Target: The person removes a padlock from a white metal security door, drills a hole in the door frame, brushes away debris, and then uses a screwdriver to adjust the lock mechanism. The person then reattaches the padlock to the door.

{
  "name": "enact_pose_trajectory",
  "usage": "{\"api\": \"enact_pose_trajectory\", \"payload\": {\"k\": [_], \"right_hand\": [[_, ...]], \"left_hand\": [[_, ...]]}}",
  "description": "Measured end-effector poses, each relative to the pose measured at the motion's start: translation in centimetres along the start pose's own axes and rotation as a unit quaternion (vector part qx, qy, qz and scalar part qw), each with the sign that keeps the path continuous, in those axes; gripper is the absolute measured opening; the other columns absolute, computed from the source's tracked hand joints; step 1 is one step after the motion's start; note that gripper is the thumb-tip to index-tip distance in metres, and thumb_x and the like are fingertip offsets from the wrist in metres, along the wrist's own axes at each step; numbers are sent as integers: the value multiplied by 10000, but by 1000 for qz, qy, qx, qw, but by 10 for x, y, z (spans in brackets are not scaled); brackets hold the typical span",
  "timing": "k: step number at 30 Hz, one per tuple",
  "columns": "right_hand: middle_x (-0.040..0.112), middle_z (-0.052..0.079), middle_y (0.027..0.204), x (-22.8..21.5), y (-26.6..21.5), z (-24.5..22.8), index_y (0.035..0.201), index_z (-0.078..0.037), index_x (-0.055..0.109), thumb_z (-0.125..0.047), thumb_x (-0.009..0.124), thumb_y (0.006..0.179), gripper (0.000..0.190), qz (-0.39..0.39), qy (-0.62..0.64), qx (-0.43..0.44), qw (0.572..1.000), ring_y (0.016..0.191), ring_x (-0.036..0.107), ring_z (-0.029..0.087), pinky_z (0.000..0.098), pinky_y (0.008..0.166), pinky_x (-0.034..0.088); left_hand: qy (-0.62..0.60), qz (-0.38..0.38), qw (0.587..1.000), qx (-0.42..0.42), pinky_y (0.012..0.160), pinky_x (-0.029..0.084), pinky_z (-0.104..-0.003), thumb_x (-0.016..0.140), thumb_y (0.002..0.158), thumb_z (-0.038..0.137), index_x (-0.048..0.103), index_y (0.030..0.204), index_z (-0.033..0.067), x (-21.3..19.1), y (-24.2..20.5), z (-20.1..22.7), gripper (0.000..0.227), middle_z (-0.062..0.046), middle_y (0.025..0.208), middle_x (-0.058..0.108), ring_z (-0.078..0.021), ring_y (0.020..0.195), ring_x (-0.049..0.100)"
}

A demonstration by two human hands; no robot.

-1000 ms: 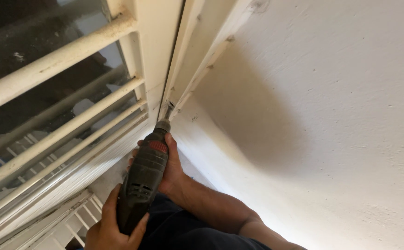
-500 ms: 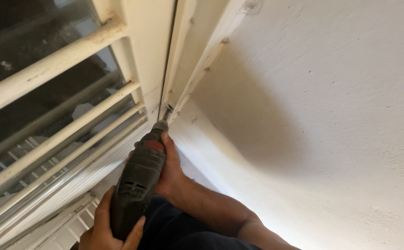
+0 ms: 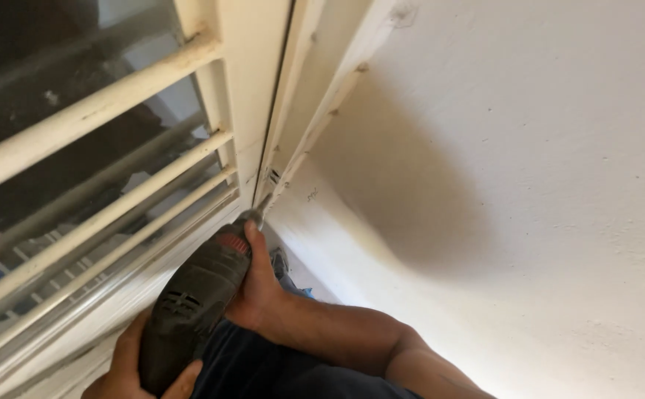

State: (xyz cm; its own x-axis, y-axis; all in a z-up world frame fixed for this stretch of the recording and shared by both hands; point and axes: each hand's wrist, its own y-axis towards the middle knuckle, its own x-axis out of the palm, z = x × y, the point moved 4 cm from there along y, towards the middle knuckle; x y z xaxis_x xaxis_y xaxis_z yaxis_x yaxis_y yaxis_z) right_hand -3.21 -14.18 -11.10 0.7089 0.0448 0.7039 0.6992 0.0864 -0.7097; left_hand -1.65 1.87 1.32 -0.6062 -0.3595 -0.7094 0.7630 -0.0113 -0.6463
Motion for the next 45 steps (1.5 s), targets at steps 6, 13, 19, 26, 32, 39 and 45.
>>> {"api": "enact_pose_trajectory", "payload": {"k": [6,13,19,26,32,39,45], "right_hand": [[741,126,1091,-7,4,-7,1043,-120,719,-722,769,752,671,-53,-13,-29,998,1027,697,296,452,1011,552],[736,134,1228,-38,28,10,1190,-77,718,-639,816,817,682,-147,-94,-23,984,1157,695,287,464,1058,538],[742,144,1201,-41,38,32,1258,-36,686,-456,856,868,598,-177,-113,-117,971,1110,712,308,497,979,587],[762,115,1085,-58,40,60,1155,-18,722,-338,847,881,439,-136,-158,-198,958,1020,729,281,453,911,598],[753,133,1081,-49,44,77,1247,6,681,-423,833,838,613,-110,-143,-195,964,980,728,284,455,876,605],[763,114,1006,-35,47,52,1165,-4,710,-479,800,879,562,-135,-130,-198,962,922,732,251,398,875,594],[763,88,1017,-33,53,27,1142,-54,714,-504,824,870,537,-137,-116,-162,970,941,732,247,422,878,597]], "left_hand": [[-100,-23,995,-8,749,566,-390,862,724,189,543,1566,429,3,-5,0,931,-123,912,837,-317,766,791],[-447,21,889,96,652,528,-461,584,766,-188,574,1411,-36,74,104,-85,662,-369,784,670,-405,591,627],[-630,-257,690,-246,1114,364,-325,375,985,757,505,1522,346,132,118,-148,688,-16,1397,576,-161,1261,525],[-341,-225,912,23,1010,505,-473,860,582,-186,509,1563,168,84,121,-168,1101,-185,1340,713,-347,1182,683],[-419,-197,884,-61,913,510,-551,742,742,-124,562,1532,68,54,81,-146,833,-351,1152,734,-453,1043,695],[-424,-38,904,37,847,561,-459,787,714,-62,538,1558,36,48,47,-115,886,-320,955,739,-376,845,718],[-278,50,957,71,839,506,-402,901,626,186,636,1484,64,55,55,-98,906,-180,1097,752,-245,1005,689]]}}
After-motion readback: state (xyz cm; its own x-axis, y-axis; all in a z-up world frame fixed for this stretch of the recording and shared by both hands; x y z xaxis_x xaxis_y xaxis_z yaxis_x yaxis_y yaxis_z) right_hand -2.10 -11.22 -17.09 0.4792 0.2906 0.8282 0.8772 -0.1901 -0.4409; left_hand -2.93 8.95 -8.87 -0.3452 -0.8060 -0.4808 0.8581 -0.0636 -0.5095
